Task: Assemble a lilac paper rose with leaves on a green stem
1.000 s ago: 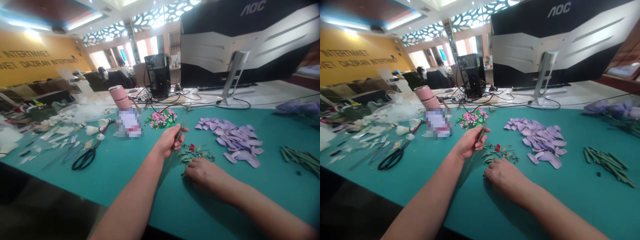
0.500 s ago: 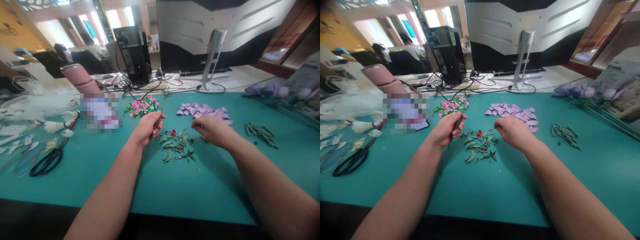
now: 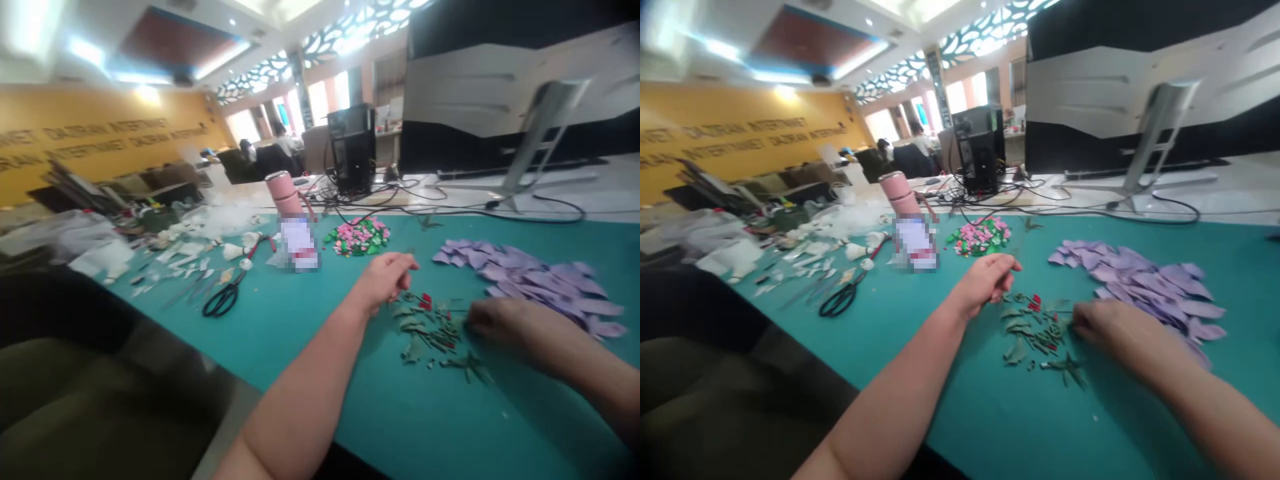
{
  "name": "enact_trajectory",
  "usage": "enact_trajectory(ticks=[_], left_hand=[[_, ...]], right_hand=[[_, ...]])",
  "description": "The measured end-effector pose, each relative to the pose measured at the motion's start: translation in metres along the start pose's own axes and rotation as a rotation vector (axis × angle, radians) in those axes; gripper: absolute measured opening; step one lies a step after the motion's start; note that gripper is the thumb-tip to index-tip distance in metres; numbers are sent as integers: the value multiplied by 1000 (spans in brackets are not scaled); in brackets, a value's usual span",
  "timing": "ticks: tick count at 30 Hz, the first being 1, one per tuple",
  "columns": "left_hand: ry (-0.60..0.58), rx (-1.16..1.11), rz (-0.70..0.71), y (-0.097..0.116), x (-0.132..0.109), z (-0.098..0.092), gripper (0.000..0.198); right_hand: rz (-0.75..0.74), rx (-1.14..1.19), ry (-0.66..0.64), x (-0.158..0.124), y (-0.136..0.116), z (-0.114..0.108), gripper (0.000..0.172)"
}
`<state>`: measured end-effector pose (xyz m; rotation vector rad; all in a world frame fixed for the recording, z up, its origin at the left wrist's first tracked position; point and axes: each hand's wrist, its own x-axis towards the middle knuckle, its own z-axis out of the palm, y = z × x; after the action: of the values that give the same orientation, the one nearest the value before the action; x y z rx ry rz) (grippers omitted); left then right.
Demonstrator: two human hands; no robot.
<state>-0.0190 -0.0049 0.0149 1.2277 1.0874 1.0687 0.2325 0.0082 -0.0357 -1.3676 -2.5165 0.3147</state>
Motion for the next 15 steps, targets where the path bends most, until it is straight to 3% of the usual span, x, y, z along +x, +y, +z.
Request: enact_trajectory(ticks=[3, 4, 9, 15], left_hand=[[-8, 2, -1, -2, 0, 0, 28], [-11, 3, -1, -1, 0, 0, 29], [-1, 66, 32, -1, -2, 0, 30], [48, 460, 213, 7, -9, 1, 33]], right_hand=[[38, 26, -215, 3, -5, -2, 17], [55, 34, -232, 4, -7, -3, 18], [53, 83, -153, 2, -7, -1, 18], [111, 151, -18, 6, -16, -10, 10]])
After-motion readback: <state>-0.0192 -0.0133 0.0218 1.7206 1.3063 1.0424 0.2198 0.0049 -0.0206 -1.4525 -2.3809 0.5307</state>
